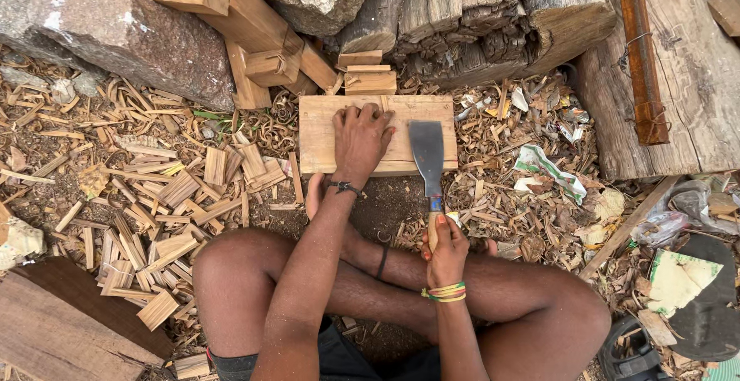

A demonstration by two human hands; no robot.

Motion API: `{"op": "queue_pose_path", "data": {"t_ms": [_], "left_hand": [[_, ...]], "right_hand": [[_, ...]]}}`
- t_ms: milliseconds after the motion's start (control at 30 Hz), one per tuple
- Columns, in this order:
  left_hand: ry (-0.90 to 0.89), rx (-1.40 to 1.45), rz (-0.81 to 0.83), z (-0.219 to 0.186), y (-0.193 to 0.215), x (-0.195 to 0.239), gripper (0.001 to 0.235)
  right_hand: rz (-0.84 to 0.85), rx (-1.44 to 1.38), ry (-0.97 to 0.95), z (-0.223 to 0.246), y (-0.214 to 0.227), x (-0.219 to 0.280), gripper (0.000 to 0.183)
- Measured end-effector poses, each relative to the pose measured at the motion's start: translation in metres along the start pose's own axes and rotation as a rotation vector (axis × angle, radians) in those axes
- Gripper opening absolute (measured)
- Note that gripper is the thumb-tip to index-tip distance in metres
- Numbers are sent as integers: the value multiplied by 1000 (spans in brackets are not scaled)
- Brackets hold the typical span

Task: The person sits cross-legged on the ground and uses a curved blade to shave thin strips from a rectangular block of wood. They repeatedly hold the wood with one hand and scrape it with the tool, then place the resulting shavings into a nearby wooden box.

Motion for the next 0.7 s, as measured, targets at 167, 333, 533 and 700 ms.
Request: {"op": "queue_pose_path", "data": {"t_ms": [167, 333, 533, 700], "left_hand": [[13, 36, -12, 0, 1, 1, 38], [-21, 127, -89, 5, -1, 4, 63], [22, 73, -82, 10, -10, 8, 44], [98, 19, -93, 8, 1, 14, 39]], "right_hand": [[-27, 25, 2, 2, -2, -3, 25], [-38, 27, -13, 5, -6, 0, 25], [-41, 62, -16, 7, -5, 2, 24], [-29, 89, 12, 3, -4, 3, 25]]}}
Point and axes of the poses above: each hand's wrist, its own x-axis away from the middle knuckle, its own y-axis out of the back of the hand, z = x × y, the point moved 3 cm from there along -x, towards the middle knuckle, and after that the axes turned 2 degrees about z, right-handed, at the moved point
